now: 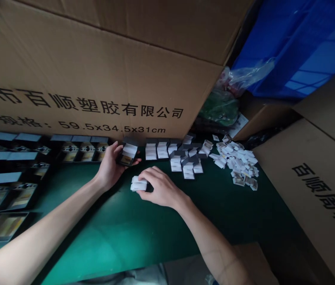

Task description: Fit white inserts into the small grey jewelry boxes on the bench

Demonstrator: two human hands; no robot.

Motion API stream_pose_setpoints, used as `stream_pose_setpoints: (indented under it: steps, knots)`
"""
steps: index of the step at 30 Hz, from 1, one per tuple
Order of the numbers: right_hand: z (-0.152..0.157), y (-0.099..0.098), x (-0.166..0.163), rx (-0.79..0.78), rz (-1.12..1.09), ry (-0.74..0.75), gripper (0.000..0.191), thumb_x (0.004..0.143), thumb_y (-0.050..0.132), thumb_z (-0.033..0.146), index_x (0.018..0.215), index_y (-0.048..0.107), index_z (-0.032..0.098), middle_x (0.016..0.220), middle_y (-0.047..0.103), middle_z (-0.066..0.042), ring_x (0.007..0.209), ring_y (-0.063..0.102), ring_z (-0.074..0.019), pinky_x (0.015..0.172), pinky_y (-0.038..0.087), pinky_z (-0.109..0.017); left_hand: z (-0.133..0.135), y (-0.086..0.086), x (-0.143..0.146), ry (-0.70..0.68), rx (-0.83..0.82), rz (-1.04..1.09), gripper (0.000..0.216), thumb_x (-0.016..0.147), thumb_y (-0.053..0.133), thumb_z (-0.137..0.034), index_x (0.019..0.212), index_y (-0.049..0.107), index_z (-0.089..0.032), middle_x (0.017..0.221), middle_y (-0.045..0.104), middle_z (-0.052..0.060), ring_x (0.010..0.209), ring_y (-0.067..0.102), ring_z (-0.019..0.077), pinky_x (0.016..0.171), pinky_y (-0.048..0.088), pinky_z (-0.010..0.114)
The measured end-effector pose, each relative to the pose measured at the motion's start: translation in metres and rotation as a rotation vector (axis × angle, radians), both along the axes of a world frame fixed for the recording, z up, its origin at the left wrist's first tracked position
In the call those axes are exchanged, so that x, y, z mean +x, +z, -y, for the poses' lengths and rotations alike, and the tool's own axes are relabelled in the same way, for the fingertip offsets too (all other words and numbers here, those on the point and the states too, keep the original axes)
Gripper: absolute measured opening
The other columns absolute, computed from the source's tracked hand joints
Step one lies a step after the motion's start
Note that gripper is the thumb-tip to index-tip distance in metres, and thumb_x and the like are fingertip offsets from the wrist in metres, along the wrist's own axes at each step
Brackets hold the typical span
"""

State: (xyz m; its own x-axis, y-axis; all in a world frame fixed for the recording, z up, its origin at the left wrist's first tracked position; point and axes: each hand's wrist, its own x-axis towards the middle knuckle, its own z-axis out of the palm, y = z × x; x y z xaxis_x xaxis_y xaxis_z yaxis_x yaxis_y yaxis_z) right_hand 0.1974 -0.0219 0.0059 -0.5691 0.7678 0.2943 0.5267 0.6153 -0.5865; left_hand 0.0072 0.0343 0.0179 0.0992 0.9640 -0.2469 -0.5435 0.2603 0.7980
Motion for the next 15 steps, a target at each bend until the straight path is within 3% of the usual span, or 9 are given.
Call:
stream_pose_setpoints:
  steps: [7, 10, 15]
  knots:
    - [-0.005, 0.003, -0.003, 0.463, -0.235, -0.259, 0.032, 0.087, 0.069, 0.014, 0.116, 0.061, 0.024, 0.112, 0.070, -0.009, 0.107, 0.066, -0.0239, 0.092, 0.058, -0.042, 0.007, 0.002, 0.005, -0.063, -0.007, 0.093, 0.022, 0.094, 0.053, -0.028, 0.103, 0.069, -0.016, 0.088, 0.072, 0.003, 0.079, 0.067, 0.0172, 0.072, 0.056, 0.027]
    - [-0.005, 0.004, -0.003, 0.525, -0.223, -0.320, 0.036, 0.087, 0.069, 0.013, 0.120, 0.063, 0.025, 0.114, 0.071, -0.010, 0.107, 0.067, -0.0252, 0.092, 0.058, -0.044, 0.013, 0.005, 0.007, -0.132, -0.036, 0.117, 0.030, 0.092, 0.054, -0.024, 0.117, 0.069, -0.019, 0.096, 0.073, 0.003, 0.087, 0.065, 0.0173, 0.075, 0.055, 0.027]
    - [-0.005, 0.002, -0.004, 0.507, -0.192, -0.299, 0.036, 0.089, 0.066, 0.013, 0.123, 0.064, 0.025, 0.117, 0.072, -0.009, 0.109, 0.067, -0.0245, 0.095, 0.059, -0.044, 0.018, 0.011, 0.005, -0.279, -0.028, 0.187, 0.052, 0.093, 0.054, -0.022, 0.145, 0.058, -0.023, 0.118, 0.073, 0.007, 0.104, 0.064, 0.0194, 0.085, 0.053, 0.030]
